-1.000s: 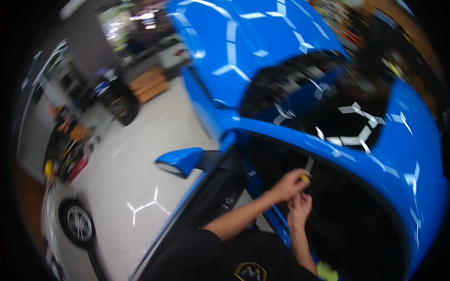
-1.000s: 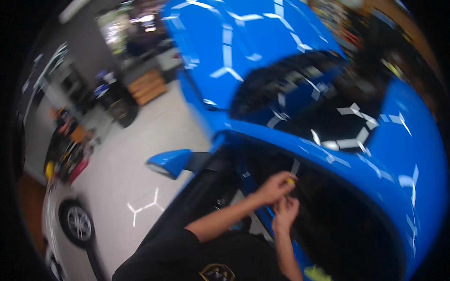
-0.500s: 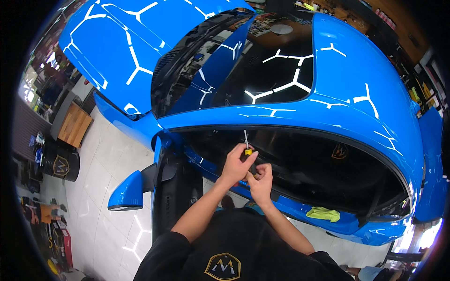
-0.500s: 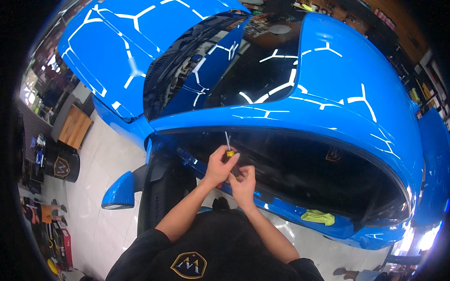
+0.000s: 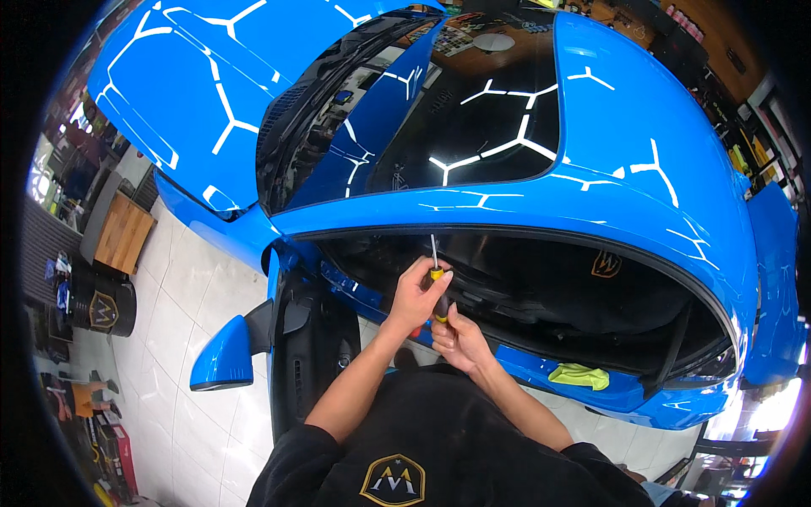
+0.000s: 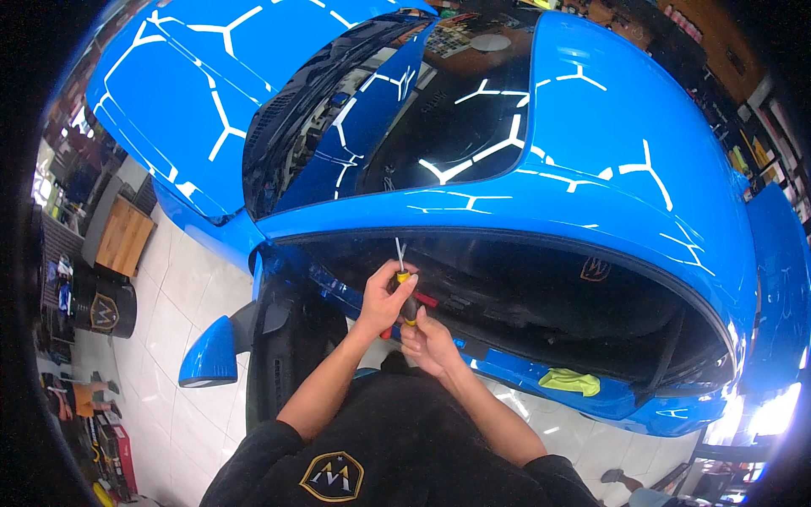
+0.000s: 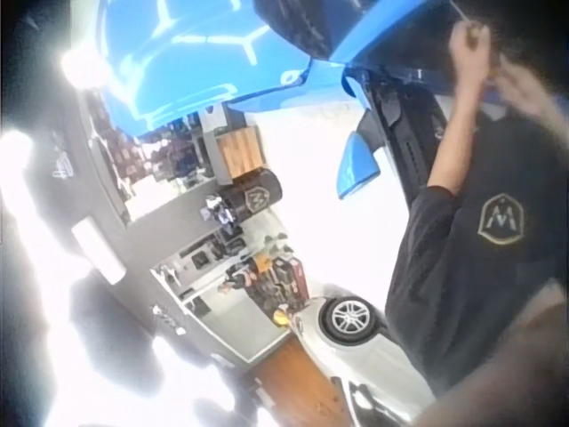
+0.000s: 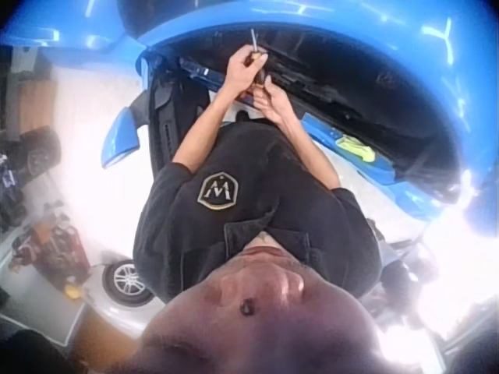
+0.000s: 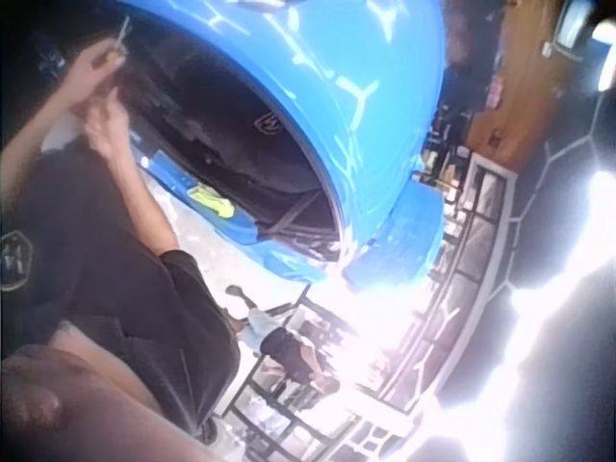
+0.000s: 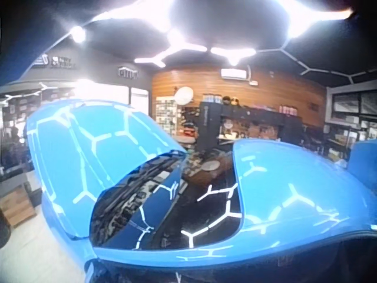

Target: The person uses a screwdriver to pry and adjust the interior door trim of a blue car, then retrieves additional tools from a drawer and returns to the vehicle.

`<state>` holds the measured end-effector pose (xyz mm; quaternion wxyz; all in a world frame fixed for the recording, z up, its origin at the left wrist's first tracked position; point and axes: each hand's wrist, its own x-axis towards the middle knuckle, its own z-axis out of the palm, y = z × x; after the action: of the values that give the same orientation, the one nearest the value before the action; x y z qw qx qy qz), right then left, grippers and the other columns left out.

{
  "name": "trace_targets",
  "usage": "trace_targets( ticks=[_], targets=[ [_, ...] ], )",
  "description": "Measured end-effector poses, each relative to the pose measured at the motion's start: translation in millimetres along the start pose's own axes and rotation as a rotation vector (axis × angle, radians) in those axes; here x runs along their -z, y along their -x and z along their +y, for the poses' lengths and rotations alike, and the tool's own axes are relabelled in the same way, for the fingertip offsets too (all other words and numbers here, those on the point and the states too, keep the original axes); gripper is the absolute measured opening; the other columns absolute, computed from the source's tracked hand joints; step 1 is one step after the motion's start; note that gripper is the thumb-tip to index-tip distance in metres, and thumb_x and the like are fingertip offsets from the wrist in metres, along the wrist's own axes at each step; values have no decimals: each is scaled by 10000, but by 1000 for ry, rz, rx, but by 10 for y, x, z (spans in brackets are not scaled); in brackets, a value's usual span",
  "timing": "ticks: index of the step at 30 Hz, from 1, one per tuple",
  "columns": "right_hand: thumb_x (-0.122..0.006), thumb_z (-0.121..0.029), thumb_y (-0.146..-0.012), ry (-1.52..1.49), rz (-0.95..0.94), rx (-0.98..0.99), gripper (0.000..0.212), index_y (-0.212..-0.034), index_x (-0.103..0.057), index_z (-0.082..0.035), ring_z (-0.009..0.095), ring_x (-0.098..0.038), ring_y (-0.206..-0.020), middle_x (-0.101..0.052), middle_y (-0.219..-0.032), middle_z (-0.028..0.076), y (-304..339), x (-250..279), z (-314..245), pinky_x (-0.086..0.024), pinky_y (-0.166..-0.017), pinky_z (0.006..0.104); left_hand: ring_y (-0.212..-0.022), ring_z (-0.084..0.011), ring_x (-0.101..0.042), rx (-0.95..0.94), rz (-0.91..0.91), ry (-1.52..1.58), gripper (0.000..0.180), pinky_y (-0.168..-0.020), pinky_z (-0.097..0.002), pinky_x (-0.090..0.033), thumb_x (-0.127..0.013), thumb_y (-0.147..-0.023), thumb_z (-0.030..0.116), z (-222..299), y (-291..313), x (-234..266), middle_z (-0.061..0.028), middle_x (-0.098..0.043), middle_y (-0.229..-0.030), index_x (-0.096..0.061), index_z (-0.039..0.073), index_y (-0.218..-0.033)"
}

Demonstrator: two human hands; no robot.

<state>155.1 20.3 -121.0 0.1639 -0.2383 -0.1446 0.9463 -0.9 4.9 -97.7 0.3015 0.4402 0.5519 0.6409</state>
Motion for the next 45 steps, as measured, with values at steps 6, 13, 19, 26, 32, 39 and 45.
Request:
trace_targets(
  ticks=[6,13,19,26,32,39,45],
  targets=[
    [-654,-119,-964,514,210,355,241,-1023,-434,-39,153,-587,-647,-608,-838,92,-2,-176,60,-473,-574,296,-781,-59,-509,58,-21,4,128,-666,-233,-425,-677,-933,106,37,4,-6,0,-575,-885,-647,7,-1008],
    [-608,-234,-996,583,150,333,260,-1076,-440,-52,189,-607,-619,-630,-825,100,1,-194,22,-470,-542,316,-791,-91,-539,-21,-21,-51,146,-686,-259,-448,-682,-921,123,-13,-11,20,-22,-592,-886,-661,19,-1021],
    [-365,-608,-1014,227,-69,-88,587,-1033,-570,-58,156,-466,-501,-570,-749,68,54,-88,-153,-344,-472,282,-806,-104,-568,-62,-20,-57,132,-708,-260,-459,-676,-915,99,25,-10,17,-36,-612,-907,-676,24,-1024],
    [-375,-607,-1019,121,57,31,553,-1070,-562,-90,108,-390,-522,-491,-723,28,-80,50,-8,-337,-497,251,-788,-93,-549,-70,-23,-55,166,-702,-257,-451,-662,-936,130,37,-18,41,-26,-601,-899,-683,24,-1063],
    [-654,-245,-984,471,165,390,287,-1024,-439,-58,126,-537,-619,-601,-804,72,-47,-112,85,-409,-554,256,-795,-170,-582,-50,7,-60,192,-729,-310,-460,-654,-947,166,110,9,40,-86,-609,-903,-683,21,-1069],
    [-740,-42,-884,822,399,633,343,-962,-406,-49,92,-548,-528,-598,-737,68,-112,-213,120,-406,-444,221,-756,-116,-643,-22,209,156,244,-667,-261,-523,-655,-965,143,10,52,-54,-106,-636,-969,-587,-5,-1146],
    [-763,-50,-855,961,445,667,360,-946,-414,-49,88,-556,-534,-569,-718,45,-143,-284,95,-413,-449,224,-727,-65,-625,69,96,-6,257,-609,-243,-498,-732,-912,148,64,7,42,-64,-658,-847,-545,14,-1026]
  ],
)
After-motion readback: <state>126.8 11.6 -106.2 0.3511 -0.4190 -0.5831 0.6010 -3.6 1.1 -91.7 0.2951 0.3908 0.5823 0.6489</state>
